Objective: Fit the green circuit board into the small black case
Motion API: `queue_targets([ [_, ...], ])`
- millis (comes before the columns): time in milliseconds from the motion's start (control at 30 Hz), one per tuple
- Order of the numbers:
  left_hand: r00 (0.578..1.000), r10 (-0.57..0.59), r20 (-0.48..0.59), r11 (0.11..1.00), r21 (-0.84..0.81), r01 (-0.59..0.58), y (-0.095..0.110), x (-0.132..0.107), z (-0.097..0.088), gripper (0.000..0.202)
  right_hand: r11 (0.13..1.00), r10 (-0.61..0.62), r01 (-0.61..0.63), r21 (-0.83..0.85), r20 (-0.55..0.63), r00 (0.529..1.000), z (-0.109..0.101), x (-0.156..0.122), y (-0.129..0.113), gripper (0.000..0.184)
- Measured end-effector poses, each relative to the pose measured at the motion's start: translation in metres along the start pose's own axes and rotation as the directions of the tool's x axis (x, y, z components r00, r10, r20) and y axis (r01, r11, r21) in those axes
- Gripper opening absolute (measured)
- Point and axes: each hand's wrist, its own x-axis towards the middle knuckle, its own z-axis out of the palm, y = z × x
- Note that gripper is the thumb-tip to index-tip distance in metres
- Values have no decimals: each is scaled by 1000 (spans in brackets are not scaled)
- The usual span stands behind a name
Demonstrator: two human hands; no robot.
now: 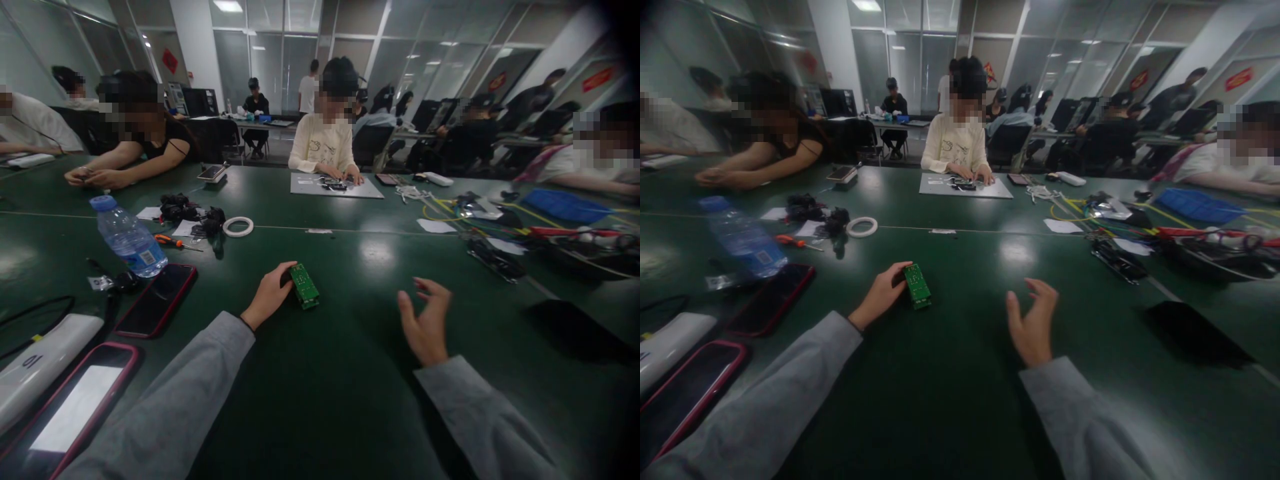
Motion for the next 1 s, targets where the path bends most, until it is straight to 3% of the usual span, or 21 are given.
queue_targets([
  [100,997,56,-47,997,60,-53,3,-2,1,42,962,-19,-57,267,274,961,61,-15,-71,46],
  [200,989,107,-104,990,106,-96,5,-3,4,41,930,-41,-108,351,391,919,97,-20,-116,56],
  [267,982,139,-128,984,133,-122,6,-3,4,41,932,-77,-84,353,417,906,108,-20,-126,59],
  [367,975,182,-131,975,155,-161,8,-4,5,41,932,-116,-49,360,422,899,113,-17,-122,58],
  [500,973,215,-85,968,152,-200,12,-5,4,40,888,-114,-122,443,470,875,109,-11,-109,50],
  [600,972,232,-37,964,140,-225,14,-6,4,43,751,-18,-393,531,611,792,101,-5,-99,46],
  [700,981,189,-32,977,101,-185,15,-6,4,47,510,159,-687,518,728,667,83,5,-81,53],
  [800,992,120,-37,992,49,-118,13,-5,4,46,403,340,-773,490,704,624,50,22,-43,58],
  [900,996,81,-32,997,18,-80,12,-4,3,42,475,522,-743,471,529,669,2,50,13,55],
  [967,997,67,-23,998,15,-67,12,-3,3,40,616,609,-664,423,279,742,-34,67,46,54],
  [1000,998,62,-18,998,18,-62,12,-3,3,39,731,598,-598,330,114,794,-53,72,58,55],
])
